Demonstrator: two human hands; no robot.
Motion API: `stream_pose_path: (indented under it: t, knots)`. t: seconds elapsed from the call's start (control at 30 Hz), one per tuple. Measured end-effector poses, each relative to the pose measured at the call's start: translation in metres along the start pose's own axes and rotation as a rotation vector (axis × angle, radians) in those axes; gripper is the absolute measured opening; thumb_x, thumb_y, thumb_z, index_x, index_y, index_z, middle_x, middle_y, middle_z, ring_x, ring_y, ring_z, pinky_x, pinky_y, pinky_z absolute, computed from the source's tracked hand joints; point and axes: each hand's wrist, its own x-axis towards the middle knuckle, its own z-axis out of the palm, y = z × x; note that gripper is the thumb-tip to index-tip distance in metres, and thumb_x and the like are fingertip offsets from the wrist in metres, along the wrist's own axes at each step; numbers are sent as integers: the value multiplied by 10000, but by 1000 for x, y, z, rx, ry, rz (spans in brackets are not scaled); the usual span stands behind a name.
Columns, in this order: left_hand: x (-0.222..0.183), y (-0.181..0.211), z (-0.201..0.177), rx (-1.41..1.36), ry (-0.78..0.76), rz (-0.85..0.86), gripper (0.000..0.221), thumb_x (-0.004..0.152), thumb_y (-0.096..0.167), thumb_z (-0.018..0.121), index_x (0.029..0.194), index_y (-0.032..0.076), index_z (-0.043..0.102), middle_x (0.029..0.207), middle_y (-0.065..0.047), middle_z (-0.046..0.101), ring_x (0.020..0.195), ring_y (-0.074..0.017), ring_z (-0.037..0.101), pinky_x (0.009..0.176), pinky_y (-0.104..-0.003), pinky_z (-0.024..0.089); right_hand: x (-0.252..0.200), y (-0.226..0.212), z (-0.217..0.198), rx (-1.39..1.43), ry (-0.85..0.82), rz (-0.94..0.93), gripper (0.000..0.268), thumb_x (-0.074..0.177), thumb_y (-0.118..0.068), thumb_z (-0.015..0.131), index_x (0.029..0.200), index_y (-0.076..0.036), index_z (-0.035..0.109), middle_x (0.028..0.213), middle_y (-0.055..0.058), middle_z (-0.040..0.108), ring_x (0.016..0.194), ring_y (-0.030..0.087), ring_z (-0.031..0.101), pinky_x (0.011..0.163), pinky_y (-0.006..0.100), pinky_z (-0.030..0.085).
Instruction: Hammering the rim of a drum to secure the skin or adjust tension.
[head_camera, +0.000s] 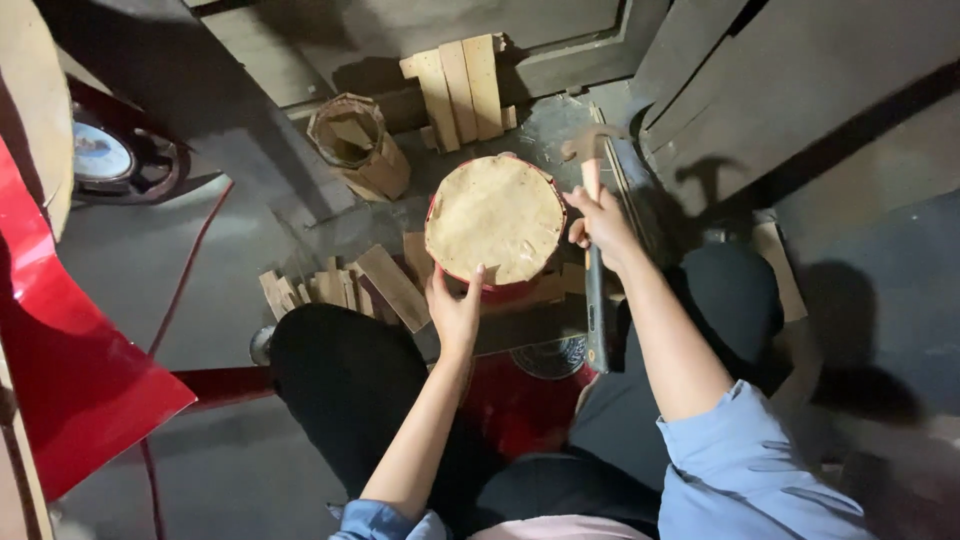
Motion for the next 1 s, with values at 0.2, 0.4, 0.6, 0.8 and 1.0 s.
stream_pose_path:
  t: [0.2, 0.4, 0.6, 0.8, 1.0]
  knots:
    - [9, -10, 9, 11, 77, 22, 901, 803, 594, 808, 1489, 90, 515, 1548, -266, 384, 1496, -420, 306, 1232, -508, 265, 9, 26, 1, -41, -31, -32, 300, 1077, -327, 603, 1236, -74, 590, 594, 129, 608, 394, 181, 595, 318, 197, 373]
    - [32, -23, 9, 28, 128, 69, 775, 836, 534, 793, 1462, 143, 555, 1506, -256, 432, 1463, -421, 371, 1206, -516, 323, -4, 33, -1, -20, -40, -34, 326, 1079, -359, 598, 1255, -86, 593, 544, 118, 570, 399, 177, 582, 345, 202, 380]
    - [75, -23, 3, 3, 102, 105, 659, 883, 495, 730, 1450, 201, 567, 1348, -244, 578, 1362, -413, 504, 1143, -519, 405, -51, 27, 5, -20, -49, -50, 362, 1085, -343, 571, 1303, -54, 572, 488, 95, 519, 368, 168, 531, 344, 225, 373]
    - [117, -20, -1, -5, -23, 251, 597, 916, 423, 708, 1478, 295, 554, 1566, -138, 435, 1479, -417, 325, 1193, -542, 334, -109, 16, 15, 22, -55, -39, 415, 1095, -296, 520, 1395, -10, 534, 498, 112, 520, 354, 161, 489, 353, 235, 367]
    - [133, -15, -2, -8, -146, 372, 576, 988, 354, 627, 1542, 336, 469, 1645, -90, 339, 1517, -454, 195, 1217, -598, 247, -109, 43, 15, 122, -117, -29, 365, 1103, -286, 475, 1346, -14, 457, 1321, 288, 619, 438, 167, 582, 382, 237, 418]
